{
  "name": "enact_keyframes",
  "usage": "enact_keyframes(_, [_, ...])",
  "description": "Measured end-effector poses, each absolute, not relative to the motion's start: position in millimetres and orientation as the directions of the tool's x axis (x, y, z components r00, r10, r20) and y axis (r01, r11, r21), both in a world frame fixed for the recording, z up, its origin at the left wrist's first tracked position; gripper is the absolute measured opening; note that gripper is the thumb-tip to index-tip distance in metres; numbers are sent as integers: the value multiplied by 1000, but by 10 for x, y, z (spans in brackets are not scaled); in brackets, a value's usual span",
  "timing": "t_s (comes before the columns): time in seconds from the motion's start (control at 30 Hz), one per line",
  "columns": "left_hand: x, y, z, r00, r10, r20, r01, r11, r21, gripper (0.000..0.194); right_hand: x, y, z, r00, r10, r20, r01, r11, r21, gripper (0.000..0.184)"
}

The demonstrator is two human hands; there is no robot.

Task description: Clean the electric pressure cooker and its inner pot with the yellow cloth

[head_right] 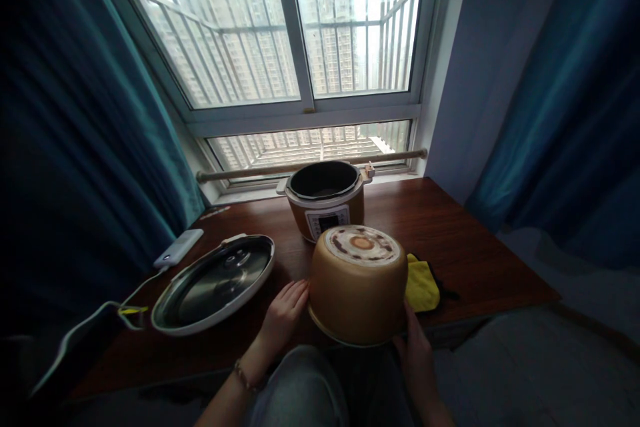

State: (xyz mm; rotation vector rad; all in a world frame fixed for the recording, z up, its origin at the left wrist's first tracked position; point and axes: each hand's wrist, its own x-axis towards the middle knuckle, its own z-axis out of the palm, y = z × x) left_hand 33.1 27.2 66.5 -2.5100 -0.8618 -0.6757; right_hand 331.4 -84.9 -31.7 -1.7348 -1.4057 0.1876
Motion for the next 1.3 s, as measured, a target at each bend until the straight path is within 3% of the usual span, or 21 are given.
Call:
enact_keyframes(0.2, [417, 364, 965, 767, 418, 487, 543, -827, -146, 26, 3385, -859, -310, 436, 821, 369, 695, -46, -718, 50])
enact_keyframes(0.4, [632, 408, 1279, 741, 402, 538, 557, -816, -157, 21, 3383, -813, -67, 465, 805, 370, 737, -120, -665, 58])
enact_keyframes(0.5, [777, 405, 1364, 704, 424, 570, 574, -812, -104, 22, 3431, -758, 52, 509, 788, 348, 734, -185, -654, 54])
enact_keyframes(0.6, [906, 396, 1373, 612, 496, 615, 595, -802, 54, 24, 3517, -700, 121, 548, 770, 328, 721, -236, -652, 47])
enact_keyframes(0.73, [1044, 458, 1244, 354, 699, 621, 608, -677, 415, 43, 3627, -631, 119, 555, 783, 283, 714, -274, -644, 47])
enact_keyframes(0.83, [1134, 628, 1063, 190, 871, 452, 479, -484, 732, 56, 3657, -590, 77, 542, 802, 251, 708, -275, -651, 53])
enact_keyframes(0.9, [1197, 783, 932, 194, 931, 311, 324, -359, 875, 65, 3656, -576, 55, 573, 794, 206, 685, -324, -653, 58])
enact_keyframes(1.03, [1373, 1034, 695, 241, 953, 181, 182, -228, 957, 75, 3646, -578, 59, 603, 785, 142, 636, -366, -679, 63])
enact_keyframes(1.17, [1624, 1034, 500, 280, 959, 42, 68, -63, 996, 65, 3641, -584, 109, 610, 780, 140, 612, -351, -709, 64])
enact_keyframes(1.3, [1784, 866, 414, 334, 943, -1, -80, 29, 996, 59, 3663, -579, 167, 615, 775, 146, 563, -302, -769, 57])
